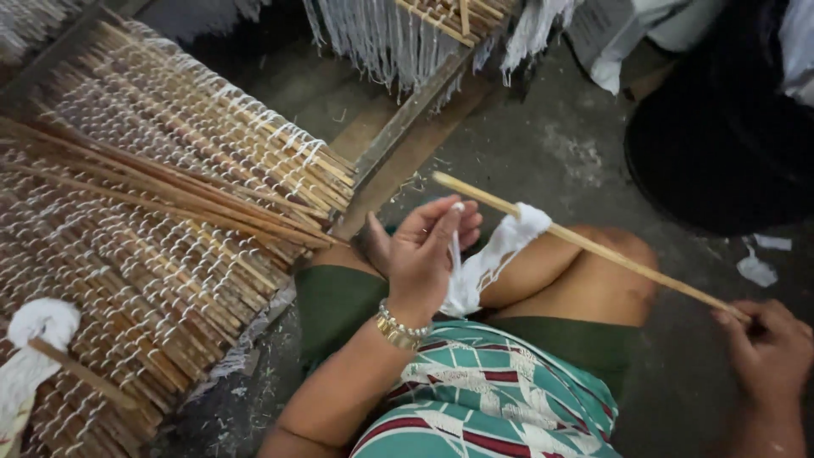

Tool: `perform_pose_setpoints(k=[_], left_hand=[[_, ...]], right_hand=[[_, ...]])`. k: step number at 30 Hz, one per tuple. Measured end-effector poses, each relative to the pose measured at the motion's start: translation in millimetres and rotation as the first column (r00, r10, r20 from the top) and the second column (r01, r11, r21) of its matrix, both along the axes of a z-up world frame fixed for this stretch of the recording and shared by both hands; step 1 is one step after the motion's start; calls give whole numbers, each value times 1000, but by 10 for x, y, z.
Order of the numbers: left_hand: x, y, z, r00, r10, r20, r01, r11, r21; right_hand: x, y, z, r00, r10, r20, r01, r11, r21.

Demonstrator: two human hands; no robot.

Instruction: Wrapping and securing white cotton threads around a wooden stick as part of a manual assembly process.

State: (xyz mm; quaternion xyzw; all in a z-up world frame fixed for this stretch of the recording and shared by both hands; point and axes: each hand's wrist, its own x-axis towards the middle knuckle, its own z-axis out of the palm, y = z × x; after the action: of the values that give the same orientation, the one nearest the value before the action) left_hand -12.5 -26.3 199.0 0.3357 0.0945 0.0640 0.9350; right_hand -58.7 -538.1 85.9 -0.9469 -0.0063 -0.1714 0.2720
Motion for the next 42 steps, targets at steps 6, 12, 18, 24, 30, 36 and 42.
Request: perform_pose_setpoints(k=[6, 12, 18, 24, 30, 36, 42], left_hand=[[70, 151, 329, 982, 149, 118, -178, 938, 297], [49, 164, 387, 959, 173, 226, -249, 894, 373], [14, 166, 399, 929, 179, 323, -327, 806, 494], [70, 326, 475, 889, 70, 453, -414, 548, 727], [213, 337, 299, 915, -195, 354, 58, 930, 362], [64, -357, 253, 888, -308, 341, -115, 570, 813], [316, 660, 461, 913, 193, 358, -339, 850, 404]], right_hand=[[-89, -258, -98, 999, 30, -31, -28, 999, 46], [-93, -92, 20, 999, 29, -28, -26, 996, 82], [-75, -274, -153, 999, -13, -49, 22, 984, 179], [-37, -274, 152, 986, -46, -163, 53, 998, 39], [145, 278, 637, 965, 152, -215, -147, 988, 39], [258, 2177, 1626, 959, 277, -61, -282, 914, -293], [538, 2071, 2105, 838, 218, -499, -336, 928, -159]])
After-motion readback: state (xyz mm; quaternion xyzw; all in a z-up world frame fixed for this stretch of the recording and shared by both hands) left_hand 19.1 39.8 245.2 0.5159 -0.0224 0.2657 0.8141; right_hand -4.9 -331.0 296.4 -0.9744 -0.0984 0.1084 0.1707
